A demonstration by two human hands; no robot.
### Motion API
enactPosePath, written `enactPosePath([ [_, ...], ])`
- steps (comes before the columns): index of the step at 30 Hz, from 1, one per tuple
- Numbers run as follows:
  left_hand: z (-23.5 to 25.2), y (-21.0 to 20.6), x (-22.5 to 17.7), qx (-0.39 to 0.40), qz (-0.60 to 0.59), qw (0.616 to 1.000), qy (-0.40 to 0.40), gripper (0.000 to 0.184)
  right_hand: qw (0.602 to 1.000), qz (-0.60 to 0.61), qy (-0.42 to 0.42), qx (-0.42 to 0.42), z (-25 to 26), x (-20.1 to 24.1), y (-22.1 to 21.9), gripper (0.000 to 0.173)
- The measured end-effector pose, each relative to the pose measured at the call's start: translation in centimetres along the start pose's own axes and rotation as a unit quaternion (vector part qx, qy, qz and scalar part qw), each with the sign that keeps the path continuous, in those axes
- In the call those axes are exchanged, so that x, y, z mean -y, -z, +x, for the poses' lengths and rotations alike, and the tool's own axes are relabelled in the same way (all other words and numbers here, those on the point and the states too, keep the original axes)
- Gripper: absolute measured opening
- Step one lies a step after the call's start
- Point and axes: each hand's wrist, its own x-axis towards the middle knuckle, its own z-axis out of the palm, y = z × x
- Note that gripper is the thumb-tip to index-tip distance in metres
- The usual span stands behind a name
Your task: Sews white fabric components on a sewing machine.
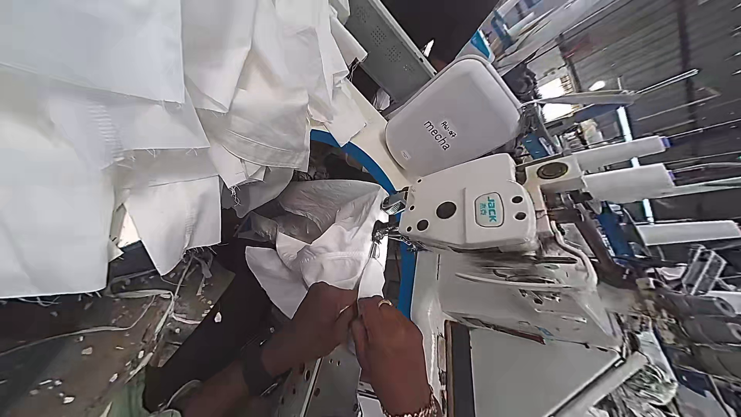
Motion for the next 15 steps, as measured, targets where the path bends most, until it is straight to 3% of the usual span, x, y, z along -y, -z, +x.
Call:
enactPosePath([
  [3, 0.8, -0.1, -0.1, -0.008, -0.016, 1.0, 0.024, 0.022, 0.998, 0.002, -0.045, -0.032, 0.1, -0.8, -0.9, 0.023],
  [6, -0.6, 0.0, -1.2, -0.046, 0.109, 0.993, -0.004, 0.031, 0.985, -0.014, -0.159, -0.058, -2.8, -0.7, -2.2, 0.019],
  [8, -2.1, 0.0, -1.1, -0.086, 0.183, 0.978, -0.043, 0.031, 0.964, 0.082, -0.245, -0.063, -5.7, -0.7, -3.3, 0.017],
  [10, -2.6, 0.4, -1.5, -0.106, 0.229, 0.967, -0.045, 0.033, 0.917, 0.249, -0.296, -0.095, -7.4, -1.0, -3.3, 0.015],
  [11, -2.4, 0.4, -1.8, -0.117, 0.239, 0.963, -0.045, 0.033, 0.91, 0.286, -0.279, -0.108, -7.5, -1.1, -2.6, 0.016],
  [12, -1.9, 0.3, -2.0, -0.122, 0.241, 0.961, -0.051, 0.031, 0.931, 0.26, -0.234, -0.105, -7.0, -1.1, -1.6, 0.018],
  [15, -2.7, -1.5, -1.5, -0.131, 0.206, 0.964, -0.11, 0.023, 0.988, 0.093, -0.114, -0.04, -5.2, 0.9, 1.2, 0.018],
])
